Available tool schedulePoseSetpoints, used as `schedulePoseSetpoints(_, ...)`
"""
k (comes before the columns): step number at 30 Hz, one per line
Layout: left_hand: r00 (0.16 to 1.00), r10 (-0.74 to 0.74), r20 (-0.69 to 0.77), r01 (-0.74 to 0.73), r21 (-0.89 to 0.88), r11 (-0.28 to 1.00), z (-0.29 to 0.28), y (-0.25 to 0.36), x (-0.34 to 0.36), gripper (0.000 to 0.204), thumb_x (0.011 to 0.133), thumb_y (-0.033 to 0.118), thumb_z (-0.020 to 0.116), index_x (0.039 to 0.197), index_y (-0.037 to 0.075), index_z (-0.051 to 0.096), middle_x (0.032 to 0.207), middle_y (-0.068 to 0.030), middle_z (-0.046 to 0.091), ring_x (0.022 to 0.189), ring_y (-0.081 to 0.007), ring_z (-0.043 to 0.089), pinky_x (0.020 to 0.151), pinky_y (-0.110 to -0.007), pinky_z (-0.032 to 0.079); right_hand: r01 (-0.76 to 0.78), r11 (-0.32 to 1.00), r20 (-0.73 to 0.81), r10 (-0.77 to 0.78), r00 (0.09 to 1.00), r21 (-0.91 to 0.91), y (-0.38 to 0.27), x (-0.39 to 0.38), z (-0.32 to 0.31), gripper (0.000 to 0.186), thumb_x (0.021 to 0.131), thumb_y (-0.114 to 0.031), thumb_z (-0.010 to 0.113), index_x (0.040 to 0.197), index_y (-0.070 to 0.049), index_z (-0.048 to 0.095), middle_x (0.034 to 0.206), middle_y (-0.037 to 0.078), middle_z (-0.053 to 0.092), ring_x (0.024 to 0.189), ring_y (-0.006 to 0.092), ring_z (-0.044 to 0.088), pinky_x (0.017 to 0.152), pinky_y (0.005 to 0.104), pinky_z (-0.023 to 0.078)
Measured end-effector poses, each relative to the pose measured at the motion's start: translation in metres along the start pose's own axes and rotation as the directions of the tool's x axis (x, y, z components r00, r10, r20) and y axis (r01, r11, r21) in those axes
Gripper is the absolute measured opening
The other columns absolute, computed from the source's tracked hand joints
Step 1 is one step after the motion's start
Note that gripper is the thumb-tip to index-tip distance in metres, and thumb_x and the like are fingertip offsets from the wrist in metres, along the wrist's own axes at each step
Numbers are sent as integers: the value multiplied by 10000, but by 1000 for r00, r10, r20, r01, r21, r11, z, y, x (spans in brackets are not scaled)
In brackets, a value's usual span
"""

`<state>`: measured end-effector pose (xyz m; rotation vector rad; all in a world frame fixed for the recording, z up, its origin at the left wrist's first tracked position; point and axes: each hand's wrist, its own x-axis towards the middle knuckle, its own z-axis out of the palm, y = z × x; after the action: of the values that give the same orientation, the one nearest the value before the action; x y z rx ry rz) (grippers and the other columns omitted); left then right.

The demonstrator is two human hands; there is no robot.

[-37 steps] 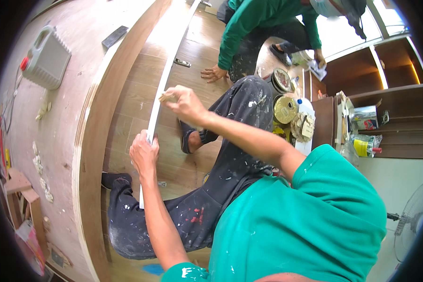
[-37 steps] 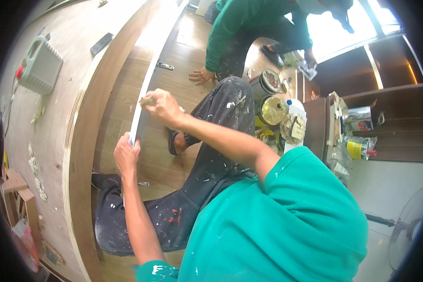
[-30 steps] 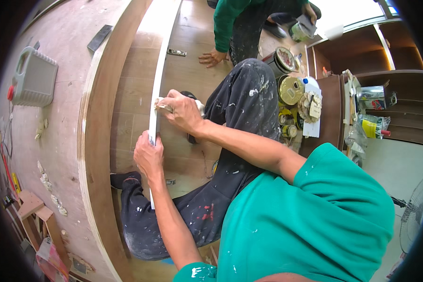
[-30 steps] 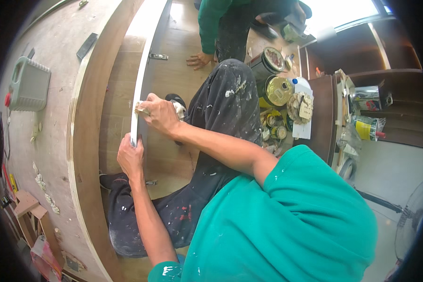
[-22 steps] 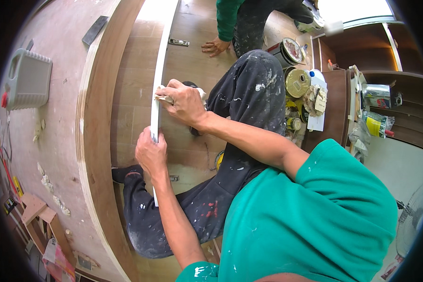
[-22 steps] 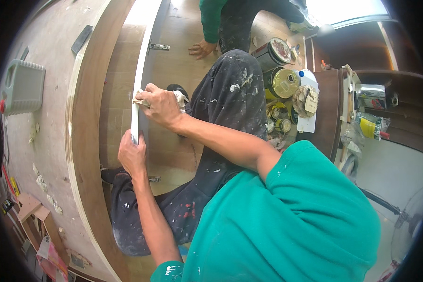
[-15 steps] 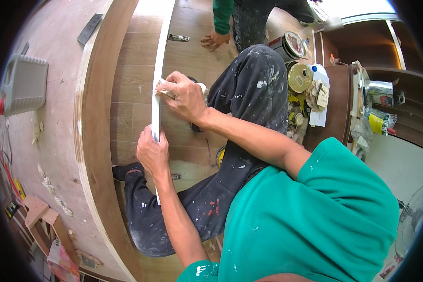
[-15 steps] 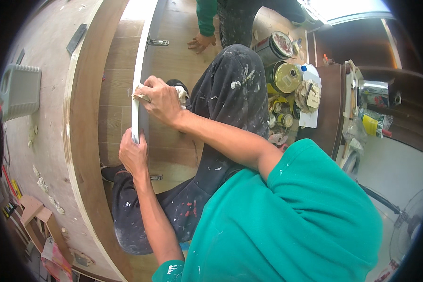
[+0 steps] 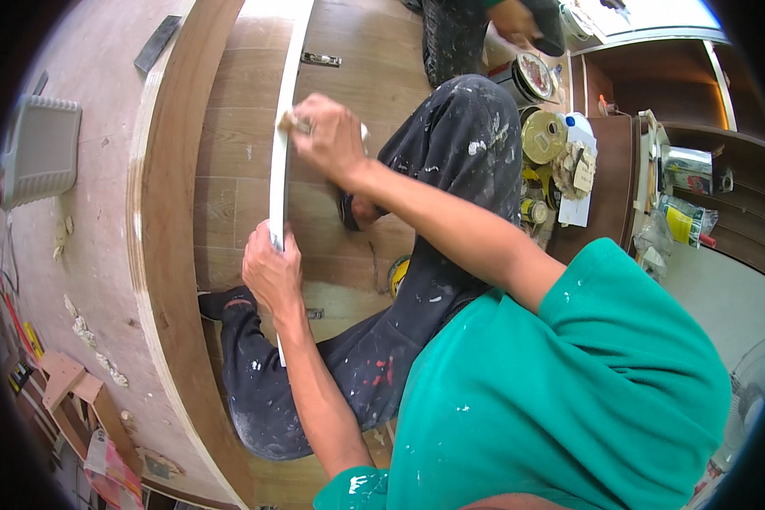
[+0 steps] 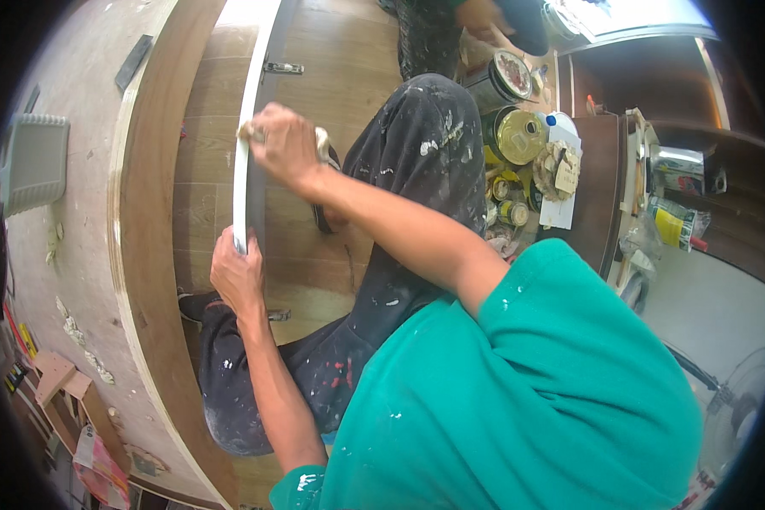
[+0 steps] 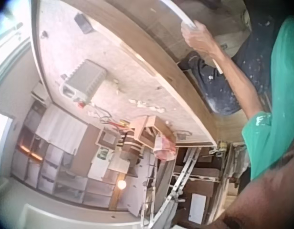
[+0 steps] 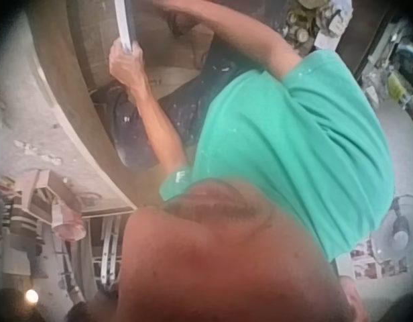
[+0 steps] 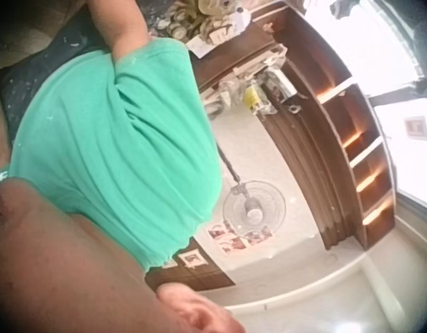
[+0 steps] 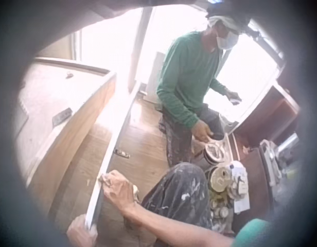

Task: The person is sitting on the floor and applying a white strip of molding to the edge of a curved wooden structure. They use a cloth to wipe the surface and a scraper tool to smooth the strip into place.

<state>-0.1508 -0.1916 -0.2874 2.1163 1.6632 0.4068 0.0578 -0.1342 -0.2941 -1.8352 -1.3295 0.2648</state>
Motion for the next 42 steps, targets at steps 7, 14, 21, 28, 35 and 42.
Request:
schedulePoseSetpoints(7, 1000, 10, -13, -10, -5, 1000, 2, 0, 2, 216, 901, 213, 760, 1069, 84, 717, 930, -131, 710, 859, -375, 681, 765, -482, 535, -5, 999, -52, 7, 999, 32, 8, 7, 2, 77, 895, -157, 762, 906, -124, 831, 877, 105, 762, 759, 246, 721, 671, 383, 549)
schedulePoseSetpoints(14, 1000, 4, -24, -3, 24, 1000, 1, -1, -1, 203, 907, 219, 760, 1043, 74, 718, 924, -131, 711, 861, -372, 682, 760, -478, 534, 23, 995, -39, -19, 999, 102, 12, -1, 7, 139, 935, -231, 770, 920, -108, 833, 806, 89, 733, 706, 225, 689, 649, 388, 524)
schedulePoseSetpoints(21, 999, 1, -47, 0, 24, 1000, 2, -2, 3, 205, 910, 224, 760, 1048, 78, 720, 926, -133, 713, 865, -377, 683, 769, -478, 536, 41, 993, -9, -41, 999, 109, 11, -9, 4, 116, 933, -207, 775, 929, -107, 832, 878, 74, 775, 731, 204, 713, 658, 349, 547)
schedulePoseSetpoints(28, 1000, 7, -30, -6, 24, 1000, 1, -3, -1, 217, 909, 227, 763, 1048, 66, 719, 927, -132, 714, 867, -374, 686, 775, -476, 537, 48, 998, -28, -46, 999, 50, 22, 16, 1, 83, 931, -184, 772, 925, -139, 841, 846, 72, 774, 666, 171, 679, 589, 335, 516)
schedulePoseSetpoints(35, 999, 30, -39, -29, 33, 999, 2, -2, -2, 214, 897, 220, 772, 1040, 71, 718, 920, -134, 715, 867, -370, 687, 777, -477, 538, 121, 993, -62, -119, 991, 19, 30, 20, 3, 97, 945, -188, 766, 895, -135, 829, 858, 70, 783, 639, 145, 659, 535, 319, 501)
schedulePoseSetpoints(42, 998, 32, -58, -31, 22, 999, 3, -2, -1, 213, 900, 222, 768, 1043, 72, 719, 921, -132, 717, 871, -370, 688, 771, -479, 539, 114, 993, 46, -115, 992, 22, 21, 3, 0, 84, 893, -130, 748, 912, -129, 830, 873, 80, 773, 709, 200, 702, 635, 360, 545)
